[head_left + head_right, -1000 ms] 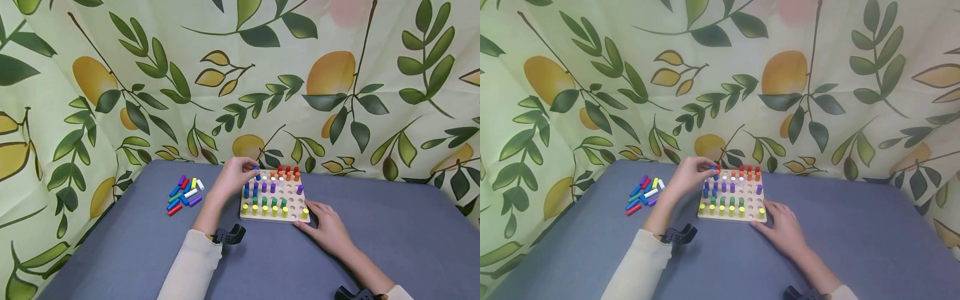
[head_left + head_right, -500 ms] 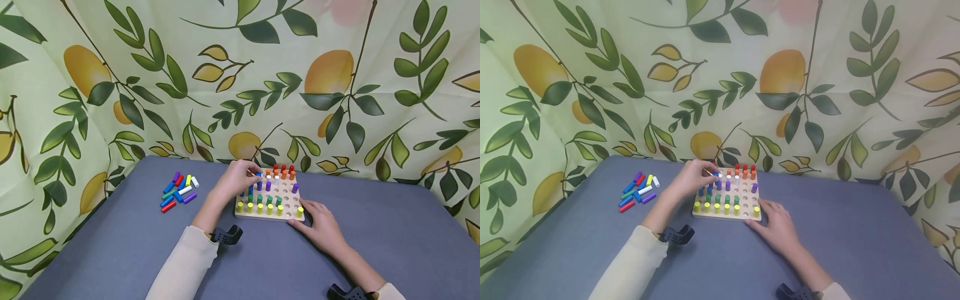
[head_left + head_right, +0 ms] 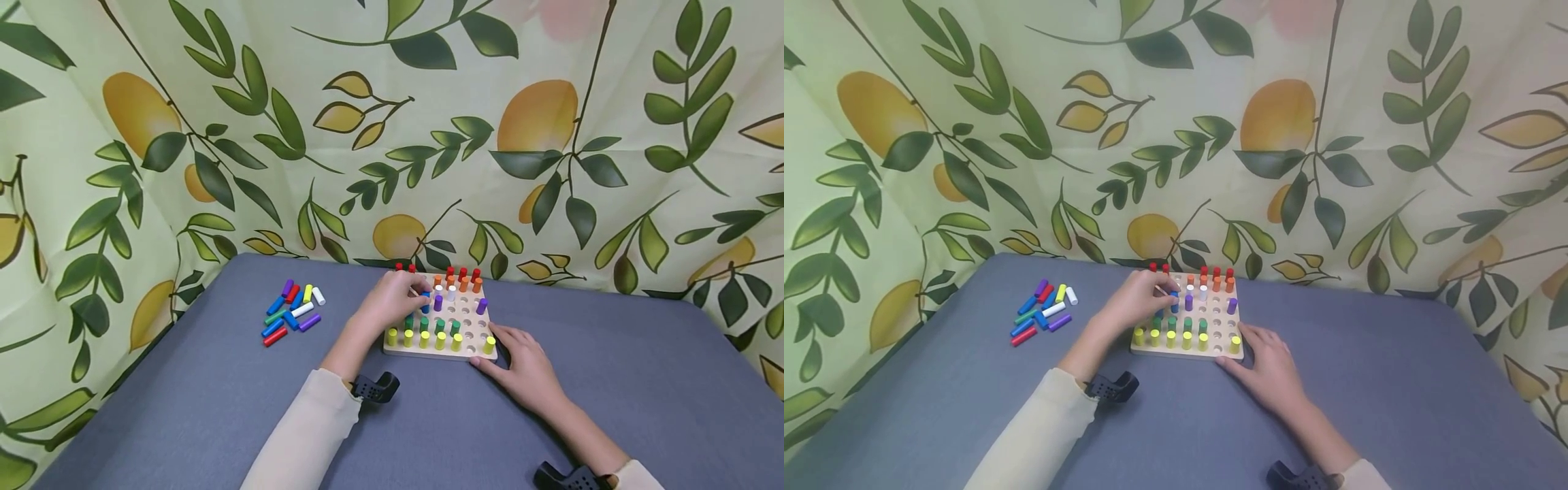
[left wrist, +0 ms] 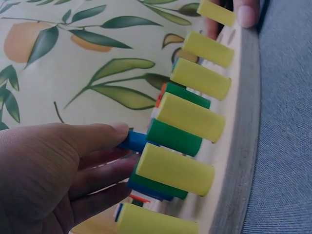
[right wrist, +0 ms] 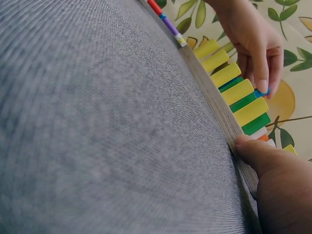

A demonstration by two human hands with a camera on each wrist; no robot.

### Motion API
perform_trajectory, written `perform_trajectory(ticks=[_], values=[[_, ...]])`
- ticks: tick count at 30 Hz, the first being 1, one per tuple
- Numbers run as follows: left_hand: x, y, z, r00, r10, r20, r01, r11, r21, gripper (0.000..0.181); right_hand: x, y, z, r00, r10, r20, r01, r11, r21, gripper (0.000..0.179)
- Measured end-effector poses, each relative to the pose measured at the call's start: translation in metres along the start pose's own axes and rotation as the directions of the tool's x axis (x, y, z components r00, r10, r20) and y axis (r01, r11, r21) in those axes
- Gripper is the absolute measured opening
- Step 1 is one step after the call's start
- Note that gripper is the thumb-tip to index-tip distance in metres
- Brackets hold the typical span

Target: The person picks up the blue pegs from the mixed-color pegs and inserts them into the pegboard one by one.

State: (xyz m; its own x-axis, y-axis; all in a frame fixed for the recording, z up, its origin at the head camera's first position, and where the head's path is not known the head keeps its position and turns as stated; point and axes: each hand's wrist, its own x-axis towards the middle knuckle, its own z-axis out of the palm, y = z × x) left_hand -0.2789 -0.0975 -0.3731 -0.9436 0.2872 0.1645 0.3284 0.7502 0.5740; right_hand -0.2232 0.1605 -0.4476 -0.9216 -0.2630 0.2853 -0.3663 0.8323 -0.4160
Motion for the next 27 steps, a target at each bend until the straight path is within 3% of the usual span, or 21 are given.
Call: perform_trajectory(ticks=[9, 17, 27], values=[[0.0011, -0.0042, 0.0045, 1.0, 0.002, 0.011, -0.003, 1.0, 0.011, 0.014, 0.0003, -0.0007, 0.0002, 1.0, 0.002, 0.0, -0.002, 1.0, -0.003, 0.078], [0.0011, -0.0055, 0.0059, 0.998, 0.043, 0.052, -0.045, 0.999, 0.025, 0.015, 0.0002, -0.0002, 0.0004, 1.0, 0.007, 0.004, -0.007, 1.0, -0.005, 0.079], [0.0019, -0.0087, 0.0095, 0.997, 0.014, 0.073, -0.014, 1.0, -0.006, 0.012, -0.0001, -0.0002, 0.0, 1.0, 0.007, 0.002, -0.007, 1.0, -0.005, 0.079]])
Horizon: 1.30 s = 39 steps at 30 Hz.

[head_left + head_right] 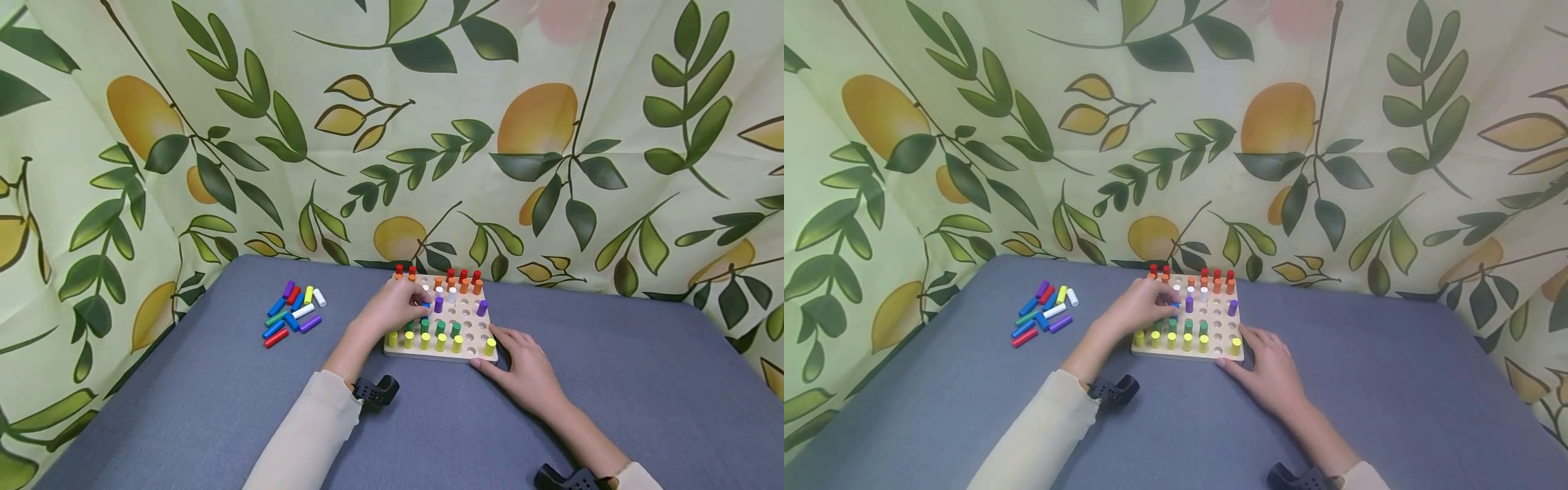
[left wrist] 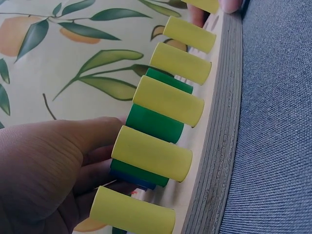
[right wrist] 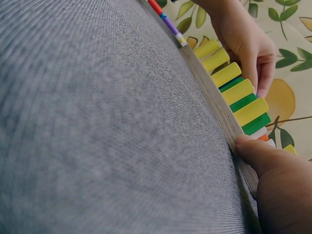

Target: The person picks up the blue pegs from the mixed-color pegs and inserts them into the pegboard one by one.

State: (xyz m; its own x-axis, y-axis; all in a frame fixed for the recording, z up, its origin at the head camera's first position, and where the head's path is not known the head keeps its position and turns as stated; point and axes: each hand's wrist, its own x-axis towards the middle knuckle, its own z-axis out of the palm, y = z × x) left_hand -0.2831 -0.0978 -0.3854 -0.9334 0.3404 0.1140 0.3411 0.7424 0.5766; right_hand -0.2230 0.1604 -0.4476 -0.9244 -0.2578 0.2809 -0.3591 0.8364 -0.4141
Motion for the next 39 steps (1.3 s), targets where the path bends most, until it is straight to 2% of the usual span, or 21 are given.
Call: perform_trajectory(ticks=[10, 22, 32, 39], values=[[0.0002, -0.0003, 0.0009, 1.0, -0.009, -0.011, 0.009, 1.0, -0.015, 0.014, -0.0003, -0.0009, -0.0016, 1.0, -0.007, -0.003, 0.007, 1.0, 0.001, 0.078], [-0.0002, -0.0005, 0.0051, 0.999, 0.016, -0.028, -0.015, 0.999, 0.037, 0.009, 0.0011, -0.0023, -0.0041, 1.0, -0.008, 0.001, 0.008, 1.0, -0.005, 0.078], [-0.0027, 0.0006, 0.0045, 1.0, -0.015, -0.009, 0.016, 0.999, 0.047, 0.012, -0.0012, 0.0003, -0.0001, 1.0, -0.004, -0.003, 0.004, 1.0, 0.005, 0.078], [-0.0059, 0.0016, -0.0025, 0.999, -0.02, 0.027, 0.016, 0.99, 0.142, 0.014, -0.0008, 0.001, 0.0003, 1.0, -0.005, -0.007, 0.005, 1.0, 0.004, 0.079]])
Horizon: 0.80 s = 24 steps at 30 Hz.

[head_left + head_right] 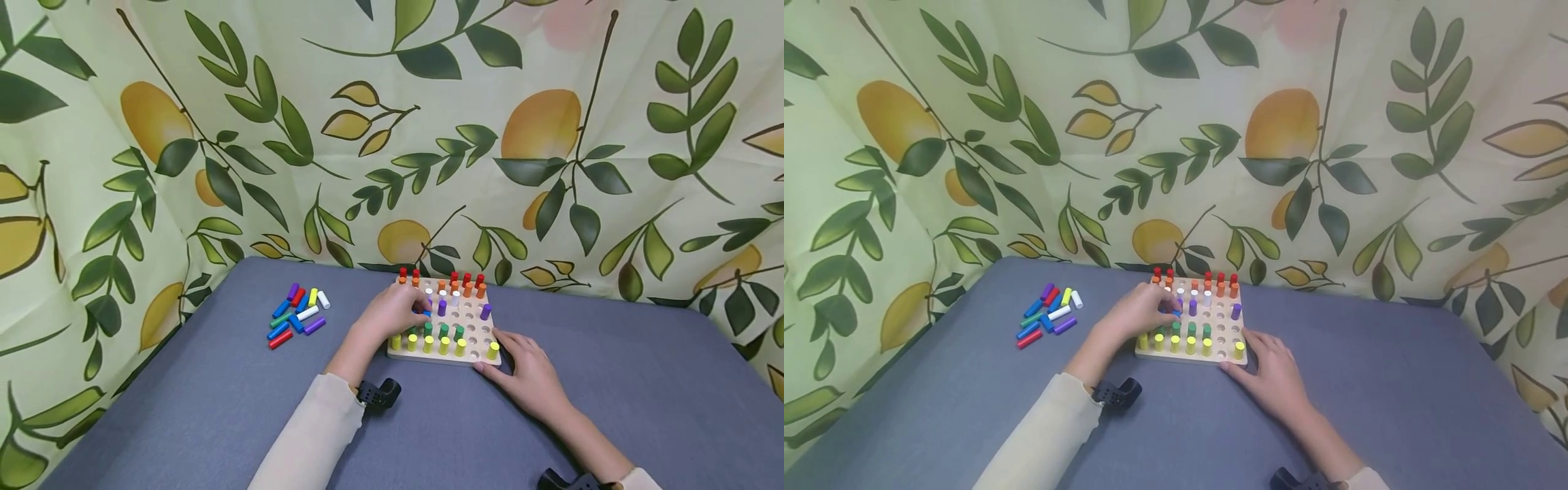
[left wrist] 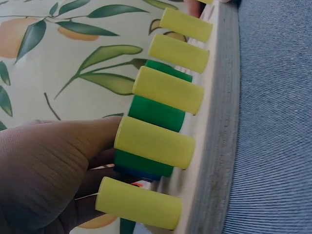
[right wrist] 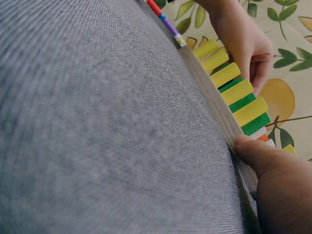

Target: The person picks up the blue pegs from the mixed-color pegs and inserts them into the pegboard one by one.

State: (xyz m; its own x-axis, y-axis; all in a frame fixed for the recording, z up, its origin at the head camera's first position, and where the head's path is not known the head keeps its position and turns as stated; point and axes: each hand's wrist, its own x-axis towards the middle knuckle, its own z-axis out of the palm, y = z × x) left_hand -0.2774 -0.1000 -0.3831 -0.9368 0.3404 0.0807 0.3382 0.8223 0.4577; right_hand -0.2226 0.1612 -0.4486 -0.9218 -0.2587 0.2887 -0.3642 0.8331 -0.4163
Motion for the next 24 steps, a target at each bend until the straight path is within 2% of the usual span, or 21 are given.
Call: perform_trajectory(ticks=[2, 8, 12, 16, 20, 24], values=[[-0.001, 0.0, -0.003, 1.0, 0.003, 0.012, -0.003, 1.0, 0.019, 0.015, 0.0, 0.0, 0.0, 1.0, -0.001, 0.001, 0.001, 1.0, -0.001, 0.079], [-0.005, 0.0, -0.01, 0.999, -0.024, 0.023, 0.024, 1.0, -0.01, 0.015, -0.001, -0.001, -0.001, 1.0, 0.0, 0.005, 0.0, 1.0, 0.001, 0.079], [-0.008, -0.002, -0.017, 1.0, -0.016, -0.002, 0.016, 1.0, -0.008, 0.014, -0.001, 0.0, 0.0, 1.0, 0.005, 0.011, -0.005, 1.0, 0.001, 0.08], [-0.012, -0.002, -0.031, 0.999, -0.011, -0.033, 0.011, 1.0, -0.004, 0.016, -0.001, 0.001, 0.0, 1.0, 0.006, 0.01, -0.006, 1.0, 0.003, 0.081], [-0.02, -0.004, -0.047, 0.997, -0.049, -0.068, 0.048, 0.999, -0.023, 0.019, -0.001, 0.002, 0.0, 1.0, 0.001, 0.008, -0.001, 1.0, 0.0, 0.08], [-0.028, -0.012, -0.063, 0.987, -0.104, -0.121, 0.1, 0.994, -0.042, 0.021, 0.0, 0.001, 0.0, 1.0, -0.003, 0.007, 0.003, 1.0, -0.001, 0.08]])
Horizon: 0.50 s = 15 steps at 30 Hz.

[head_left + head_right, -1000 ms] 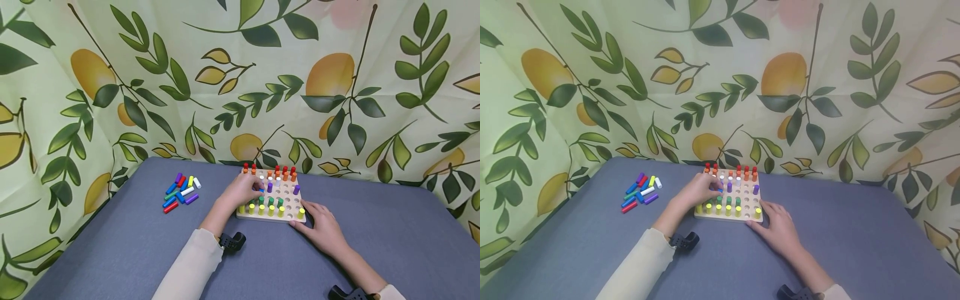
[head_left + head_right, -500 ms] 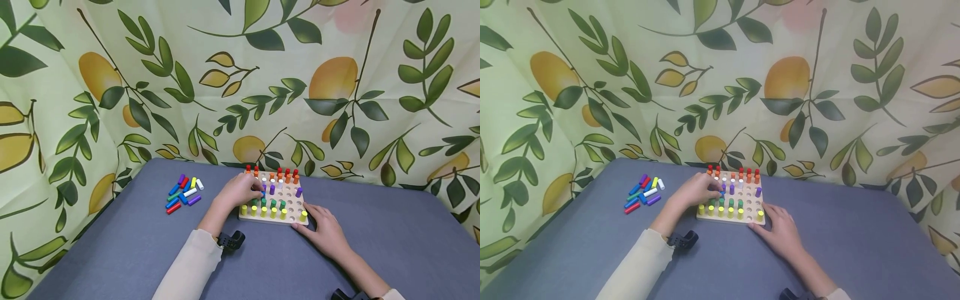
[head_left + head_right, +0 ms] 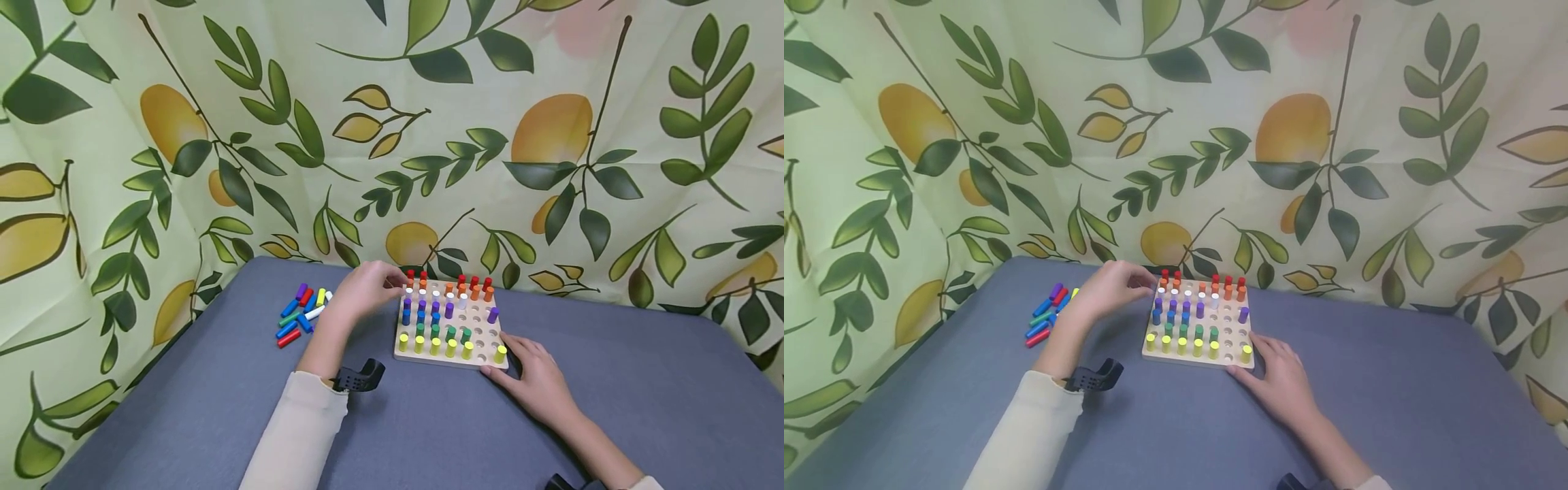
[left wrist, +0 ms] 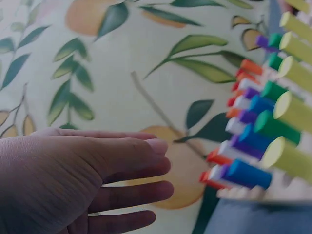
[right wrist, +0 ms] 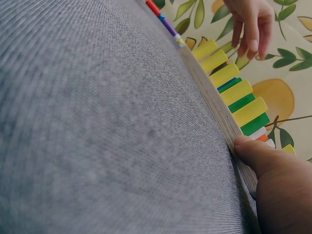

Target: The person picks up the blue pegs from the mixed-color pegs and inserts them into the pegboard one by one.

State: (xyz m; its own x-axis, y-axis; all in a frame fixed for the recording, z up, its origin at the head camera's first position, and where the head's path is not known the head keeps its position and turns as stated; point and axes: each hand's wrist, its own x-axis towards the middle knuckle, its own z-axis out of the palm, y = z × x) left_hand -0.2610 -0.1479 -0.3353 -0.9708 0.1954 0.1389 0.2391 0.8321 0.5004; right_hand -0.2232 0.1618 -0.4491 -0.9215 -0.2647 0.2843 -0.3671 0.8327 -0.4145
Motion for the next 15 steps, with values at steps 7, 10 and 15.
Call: perform_trajectory(ticks=[7, 10, 15], values=[[-0.011, -0.024, -0.023, 0.995, -0.072, -0.076, 0.074, 0.997, 0.03, 0.021, 0.0, -0.001, -0.001, 1.0, 0.004, 0.008, -0.004, 1.0, -0.003, 0.082], [-0.016, -0.035, -0.031, 0.991, -0.08, -0.104, 0.084, 0.996, 0.036, 0.021, 0.0, -0.002, -0.001, 1.0, 0.003, 0.011, -0.003, 1.0, -0.008, 0.082], [-0.023, -0.053, -0.042, 0.988, -0.097, -0.123, 0.1, 0.995, 0.021, 0.021, 0.0, -0.001, -0.001, 1.0, -0.001, 0.008, 0.001, 1.0, -0.007, 0.082]])
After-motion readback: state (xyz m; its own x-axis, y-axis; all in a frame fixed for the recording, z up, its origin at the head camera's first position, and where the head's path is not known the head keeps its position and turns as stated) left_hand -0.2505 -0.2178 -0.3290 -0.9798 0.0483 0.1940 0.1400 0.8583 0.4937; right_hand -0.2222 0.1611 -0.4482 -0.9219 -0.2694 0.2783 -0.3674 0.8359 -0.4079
